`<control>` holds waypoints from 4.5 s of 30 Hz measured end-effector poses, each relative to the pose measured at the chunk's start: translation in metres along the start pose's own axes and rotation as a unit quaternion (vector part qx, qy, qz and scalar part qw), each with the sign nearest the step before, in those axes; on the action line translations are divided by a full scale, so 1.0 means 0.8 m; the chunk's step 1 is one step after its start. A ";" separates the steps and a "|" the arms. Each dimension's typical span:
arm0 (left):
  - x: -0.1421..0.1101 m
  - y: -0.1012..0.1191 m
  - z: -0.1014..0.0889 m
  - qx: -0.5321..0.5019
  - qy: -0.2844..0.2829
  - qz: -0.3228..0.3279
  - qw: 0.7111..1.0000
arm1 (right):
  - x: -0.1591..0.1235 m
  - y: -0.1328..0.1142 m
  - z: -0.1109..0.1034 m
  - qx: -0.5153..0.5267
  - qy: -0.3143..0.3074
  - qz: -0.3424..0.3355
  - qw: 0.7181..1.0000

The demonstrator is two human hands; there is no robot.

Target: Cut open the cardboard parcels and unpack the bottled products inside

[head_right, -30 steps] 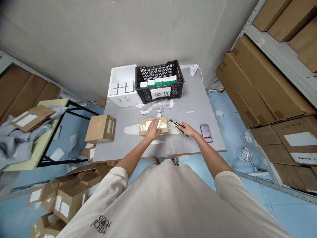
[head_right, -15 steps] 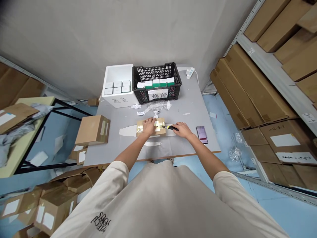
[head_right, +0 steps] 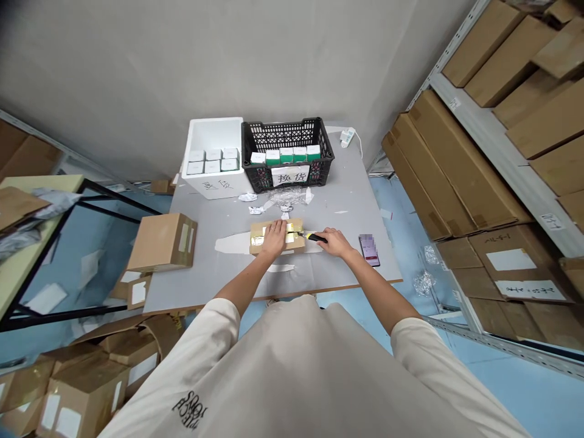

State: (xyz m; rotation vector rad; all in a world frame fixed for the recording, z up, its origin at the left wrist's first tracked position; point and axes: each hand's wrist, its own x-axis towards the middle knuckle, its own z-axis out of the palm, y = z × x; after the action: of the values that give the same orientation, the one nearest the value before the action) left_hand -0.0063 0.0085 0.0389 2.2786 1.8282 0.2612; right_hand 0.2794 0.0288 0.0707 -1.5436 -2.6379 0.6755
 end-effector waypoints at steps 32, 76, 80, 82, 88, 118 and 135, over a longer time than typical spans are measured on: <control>-0.060 -0.015 -0.025 0.001 0.003 -0.011 1.000 | 0.084 -0.013 0.013 0.130 0.115 0.008 0.985; -0.029 0.022 -0.021 -0.002 -0.165 -0.021 0.986 | 0.040 -0.048 0.029 0.328 0.125 0.160 0.923; -0.044 -0.018 -0.033 0.029 -0.181 0.117 0.976 | 0.043 -0.058 0.038 0.414 0.085 0.178 0.889; -0.049 -0.026 -0.037 0.032 -0.159 0.136 0.977 | 0.043 -0.067 0.046 0.468 0.046 0.176 0.865; -0.056 -0.009 -0.040 0.026 -0.108 0.113 0.987 | 0.031 -0.079 0.061 0.570 -0.063 0.157 0.804; -0.054 0.000 -0.040 0.024 -0.113 0.082 0.990 | 0.059 -0.003 -0.003 0.255 -0.210 0.027 0.943; -0.027 -0.016 -0.037 -0.019 -0.024 -0.005 1.000 | -0.037 -0.028 0.028 0.320 -0.010 0.072 0.945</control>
State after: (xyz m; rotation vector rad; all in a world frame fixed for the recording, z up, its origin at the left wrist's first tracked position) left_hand -0.0310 -0.0084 0.0634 2.2305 1.7952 0.2355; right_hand 0.2712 -0.0129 0.0649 -1.5108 -1.9987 1.3849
